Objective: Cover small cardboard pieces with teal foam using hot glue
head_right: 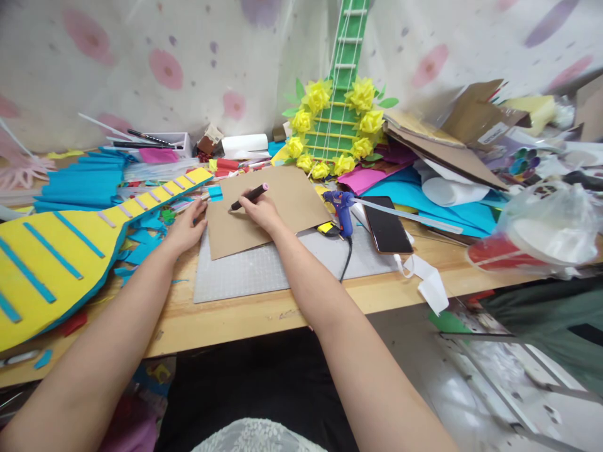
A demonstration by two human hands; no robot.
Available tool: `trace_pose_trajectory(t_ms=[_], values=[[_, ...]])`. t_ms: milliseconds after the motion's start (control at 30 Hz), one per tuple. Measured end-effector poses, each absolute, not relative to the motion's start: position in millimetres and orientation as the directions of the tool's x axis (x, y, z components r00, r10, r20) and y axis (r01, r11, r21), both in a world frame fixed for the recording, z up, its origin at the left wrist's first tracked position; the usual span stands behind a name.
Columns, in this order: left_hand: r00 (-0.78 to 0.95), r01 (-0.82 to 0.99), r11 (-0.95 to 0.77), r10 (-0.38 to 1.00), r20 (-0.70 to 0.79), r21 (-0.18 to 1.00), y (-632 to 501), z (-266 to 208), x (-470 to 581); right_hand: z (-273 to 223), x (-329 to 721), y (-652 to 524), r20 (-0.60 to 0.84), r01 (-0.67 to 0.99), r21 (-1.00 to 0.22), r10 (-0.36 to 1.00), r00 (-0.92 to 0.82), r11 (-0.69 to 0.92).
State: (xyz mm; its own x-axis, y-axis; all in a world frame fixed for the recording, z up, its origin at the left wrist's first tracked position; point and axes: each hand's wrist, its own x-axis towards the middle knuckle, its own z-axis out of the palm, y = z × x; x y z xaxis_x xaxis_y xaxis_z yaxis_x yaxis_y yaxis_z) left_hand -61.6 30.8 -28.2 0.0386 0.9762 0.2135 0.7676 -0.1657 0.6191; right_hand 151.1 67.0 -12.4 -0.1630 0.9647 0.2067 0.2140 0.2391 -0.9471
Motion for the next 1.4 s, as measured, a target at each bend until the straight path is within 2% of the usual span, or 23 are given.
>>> trace_pose_trajectory(t_ms=[900, 1400], values=[[0.028, 0.781, -0.147, 0.979, 0.202, 0.608, 30.2, -25.9, -60.2, -8.7, 152.0, 65.1, 0.204, 0.184, -0.955, 0.965, -0.164, 0.233], [0.032, 0.751, -0.172, 0.974, 0.224, 0.638, 30.7, -28.9, -61.2, -10.6, 153.0, 66.0, 0.22, 0.189, -0.949, 0.959, -0.18, 0.253]])
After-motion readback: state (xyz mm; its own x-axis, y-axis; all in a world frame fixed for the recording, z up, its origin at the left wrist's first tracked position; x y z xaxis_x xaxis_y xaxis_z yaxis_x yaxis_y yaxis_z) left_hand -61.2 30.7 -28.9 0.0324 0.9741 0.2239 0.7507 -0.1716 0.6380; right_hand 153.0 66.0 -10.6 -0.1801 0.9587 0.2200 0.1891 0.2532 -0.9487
